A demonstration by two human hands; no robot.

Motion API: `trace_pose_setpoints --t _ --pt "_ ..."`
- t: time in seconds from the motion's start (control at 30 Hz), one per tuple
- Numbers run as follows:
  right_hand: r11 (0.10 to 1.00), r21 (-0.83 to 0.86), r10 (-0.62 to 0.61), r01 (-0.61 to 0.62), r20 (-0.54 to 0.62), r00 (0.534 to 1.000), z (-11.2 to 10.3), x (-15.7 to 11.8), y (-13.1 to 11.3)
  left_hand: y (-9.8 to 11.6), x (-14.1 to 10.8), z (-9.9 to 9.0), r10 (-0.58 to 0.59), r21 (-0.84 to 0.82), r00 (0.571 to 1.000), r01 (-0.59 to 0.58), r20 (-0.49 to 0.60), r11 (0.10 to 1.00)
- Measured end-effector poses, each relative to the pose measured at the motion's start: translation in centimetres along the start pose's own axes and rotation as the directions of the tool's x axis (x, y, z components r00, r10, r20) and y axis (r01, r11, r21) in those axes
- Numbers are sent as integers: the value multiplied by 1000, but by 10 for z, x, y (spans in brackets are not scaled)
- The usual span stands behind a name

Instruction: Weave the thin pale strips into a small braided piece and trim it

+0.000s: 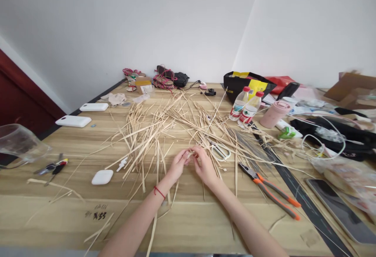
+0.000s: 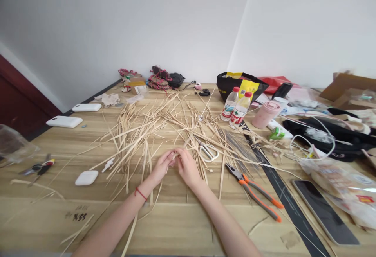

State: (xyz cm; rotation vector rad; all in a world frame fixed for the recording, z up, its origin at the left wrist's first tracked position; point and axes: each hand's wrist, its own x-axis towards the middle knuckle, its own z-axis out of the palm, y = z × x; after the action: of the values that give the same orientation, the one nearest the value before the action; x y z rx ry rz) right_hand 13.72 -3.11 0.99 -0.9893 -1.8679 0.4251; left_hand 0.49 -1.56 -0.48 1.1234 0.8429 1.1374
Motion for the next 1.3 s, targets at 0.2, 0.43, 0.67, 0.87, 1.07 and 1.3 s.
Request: trace_pose_setpoints --t 0.2,0.43,0.67,0.87,1.07,1.3 --pt "993 116 15 -3 -101 995 -7 3 -12 2 2 -5 41 -12 995 -43 -95 999" --pt "922 385 49 -38 -20 999 -12 2 -25 14 1 -6 69 -59 967 -86 -247 995" --pt "588 756 77 -286 300 951 -19 3 -31 17 4 -9 79 -39 962 -92 -262 995" --pt "171 834 -114 -524 545 831 -21 -2 -15 14 7 -13 104 -9 946 -112 -306 994" --pt "89 602 -369 -794 760 535 -28 -5 -9 12 10 -16 118 12 917 -123 -380 992" --pt "543 624 242 -561 524 817 -17 6 -11 8 7 -17 213 204 928 -155 -305 967"
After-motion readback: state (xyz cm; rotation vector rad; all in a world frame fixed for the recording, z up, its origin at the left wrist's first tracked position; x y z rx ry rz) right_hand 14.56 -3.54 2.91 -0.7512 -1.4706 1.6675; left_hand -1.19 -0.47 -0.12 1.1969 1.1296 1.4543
